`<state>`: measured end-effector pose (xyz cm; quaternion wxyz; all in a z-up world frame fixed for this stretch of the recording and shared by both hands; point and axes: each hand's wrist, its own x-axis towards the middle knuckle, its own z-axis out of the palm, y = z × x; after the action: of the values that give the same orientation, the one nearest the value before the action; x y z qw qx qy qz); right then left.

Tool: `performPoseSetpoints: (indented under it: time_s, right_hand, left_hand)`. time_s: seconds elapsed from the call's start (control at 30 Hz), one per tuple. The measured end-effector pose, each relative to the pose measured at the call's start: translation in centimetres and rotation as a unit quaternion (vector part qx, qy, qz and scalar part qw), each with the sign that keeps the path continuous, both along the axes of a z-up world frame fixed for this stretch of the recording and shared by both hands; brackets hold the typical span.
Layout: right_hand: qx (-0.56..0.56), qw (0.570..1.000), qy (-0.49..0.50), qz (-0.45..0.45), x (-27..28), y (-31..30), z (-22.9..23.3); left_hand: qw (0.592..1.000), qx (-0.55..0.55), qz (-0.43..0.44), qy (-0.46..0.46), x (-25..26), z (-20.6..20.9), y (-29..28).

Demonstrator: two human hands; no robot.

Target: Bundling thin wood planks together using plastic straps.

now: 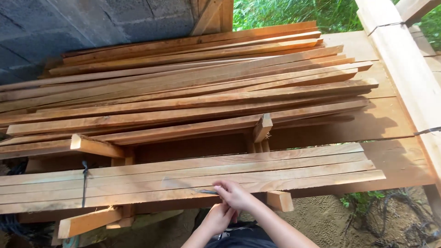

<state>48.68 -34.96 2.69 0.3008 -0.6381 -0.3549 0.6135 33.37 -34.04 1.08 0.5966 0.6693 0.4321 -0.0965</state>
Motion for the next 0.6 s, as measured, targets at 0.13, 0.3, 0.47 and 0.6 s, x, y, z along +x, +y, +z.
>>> performPoseSetpoints:
  time_s: [0.13,0.3,0.47,0.6]
  right_hand:
    - [0.033,0.997,0.060,-0.031,-0.6,-3.6,-2.8]
    - [-0.008,0.997,-0.064,0.033,0.0,-7.7,-8.5]
    - [-0.094,0.991,-0.073,-0.058,-1.1,-10.2,-20.2]
    - [-0.241,0.949,-0.023,-0.203,-2.7,-11.1,-22.6]
  left_hand:
    - [0.997,-0.019,-0.070,0.001,-1.0,-2.3,-0.9]
    - [0.979,0.025,-0.173,-0.103,-3.1,-1.8,-0.1]
    - [0.994,-0.027,-0.085,-0.065,-3.1,-2.2,2.7]
    - [0.986,0.102,0.071,-0.109,2.1,1.6,6.9]
